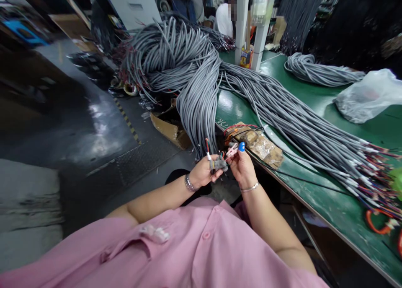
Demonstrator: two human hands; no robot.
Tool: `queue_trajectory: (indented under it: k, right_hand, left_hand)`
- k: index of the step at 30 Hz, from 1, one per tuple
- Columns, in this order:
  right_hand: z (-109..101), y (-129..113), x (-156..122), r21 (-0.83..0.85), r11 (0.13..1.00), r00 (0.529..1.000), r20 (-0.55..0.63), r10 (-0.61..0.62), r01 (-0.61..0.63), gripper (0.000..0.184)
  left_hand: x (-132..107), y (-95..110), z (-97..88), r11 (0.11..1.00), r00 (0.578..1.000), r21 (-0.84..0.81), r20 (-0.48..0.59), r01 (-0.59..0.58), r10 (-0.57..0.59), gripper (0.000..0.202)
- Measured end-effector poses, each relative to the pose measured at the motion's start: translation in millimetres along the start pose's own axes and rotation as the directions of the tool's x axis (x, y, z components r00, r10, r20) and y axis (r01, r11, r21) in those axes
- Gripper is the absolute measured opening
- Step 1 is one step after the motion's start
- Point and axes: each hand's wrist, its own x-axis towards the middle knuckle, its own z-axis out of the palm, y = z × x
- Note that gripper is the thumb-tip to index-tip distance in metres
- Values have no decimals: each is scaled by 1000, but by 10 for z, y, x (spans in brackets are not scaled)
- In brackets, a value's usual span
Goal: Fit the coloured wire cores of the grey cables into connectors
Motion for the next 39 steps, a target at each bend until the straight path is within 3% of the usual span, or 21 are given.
queue_trajectory:
  k: [11,14,17,20,29,34,39]
  right_hand:
    - [-74,-14,-118,10,991,984,118,134,-136,57]
    - [-83,-37,-144,25,990,981,142,135,-140,49]
    - [-67,-40,-147,26,997,992,105,74,-77,33]
    - [-40,-22,-141,28,999,997,69,20,-22,30]
    - [-4,35,-57,170,983,998,13,67,-68,24]
    - [6,44,-48,185,980,997,18,74,-76,25]
    - [0,27,-106,189,974,991,68,115,-126,42]
  left_hand:
    - [-129,11,29,999,999,25,-22,-25,25,35]
    - [-178,-18,46,999,996,19,-71,-47,49,35]
    - [-186,-33,72,997,989,5,-124,-82,82,33]
    - [-163,-18,105,994,982,12,-156,-106,107,32]
    - [-114,8,161,995,983,25,-153,-94,97,30]
    - [-98,-21,155,996,983,31,-160,-85,89,29]
    - [-149,-37,157,994,980,30,-167,-104,108,30]
